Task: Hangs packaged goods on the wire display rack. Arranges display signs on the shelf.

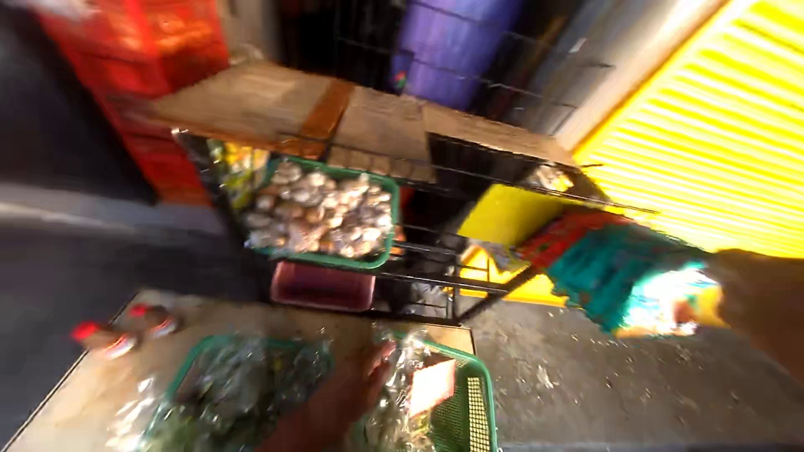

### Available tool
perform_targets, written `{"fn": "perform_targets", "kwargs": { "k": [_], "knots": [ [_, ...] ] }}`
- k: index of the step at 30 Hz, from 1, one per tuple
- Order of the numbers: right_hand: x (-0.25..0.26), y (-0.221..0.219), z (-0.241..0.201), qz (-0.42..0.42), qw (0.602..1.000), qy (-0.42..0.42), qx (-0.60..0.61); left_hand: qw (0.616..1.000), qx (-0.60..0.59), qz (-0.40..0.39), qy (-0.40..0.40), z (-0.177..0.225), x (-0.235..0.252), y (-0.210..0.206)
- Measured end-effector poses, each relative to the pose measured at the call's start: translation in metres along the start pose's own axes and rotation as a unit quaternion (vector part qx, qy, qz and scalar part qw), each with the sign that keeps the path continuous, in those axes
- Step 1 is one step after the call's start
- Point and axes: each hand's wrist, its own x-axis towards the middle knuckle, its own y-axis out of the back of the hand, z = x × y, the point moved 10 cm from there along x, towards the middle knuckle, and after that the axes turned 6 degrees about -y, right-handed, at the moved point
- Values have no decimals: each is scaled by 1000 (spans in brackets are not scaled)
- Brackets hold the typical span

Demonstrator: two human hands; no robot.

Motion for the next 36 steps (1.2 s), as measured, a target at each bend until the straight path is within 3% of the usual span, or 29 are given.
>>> {"fn": "perform_targets", "kwargs": {
  "k": [2,6,9,12,16,19,24,29,33,36],
  "knots": [
    [1,-3,7,20,997,-34,-67,986,-158,27,-42,23,66,-18],
    [-8,10,-1,31,993,-90,-77,904,-416,83,-56,69,169,-34],
    [-8,7,-3,10,991,-115,-72,815,-559,137,-74,94,216,-29],
    [-12,3,-2,14,988,-142,-60,729,-648,206,-80,90,234,-28],
    [-12,0,6,33,984,-161,-65,717,-638,239,-145,94,229,-23],
    [-8,4,6,18,982,-173,-76,706,-643,258,-151,92,229,-23],
    [9,27,8,42,987,-81,-135,680,-659,295,-123,94,227,-22],
    [26,40,3,16,979,-25,-200,644,-690,319,-92,93,223,-34],
    [22,35,4,-2,980,-31,-199,646,-692,303,-107,91,219,-44],
    [7,21,-5,-39,988,-78,-126,665,-674,290,-139,87,223,-36]
  ]
}}
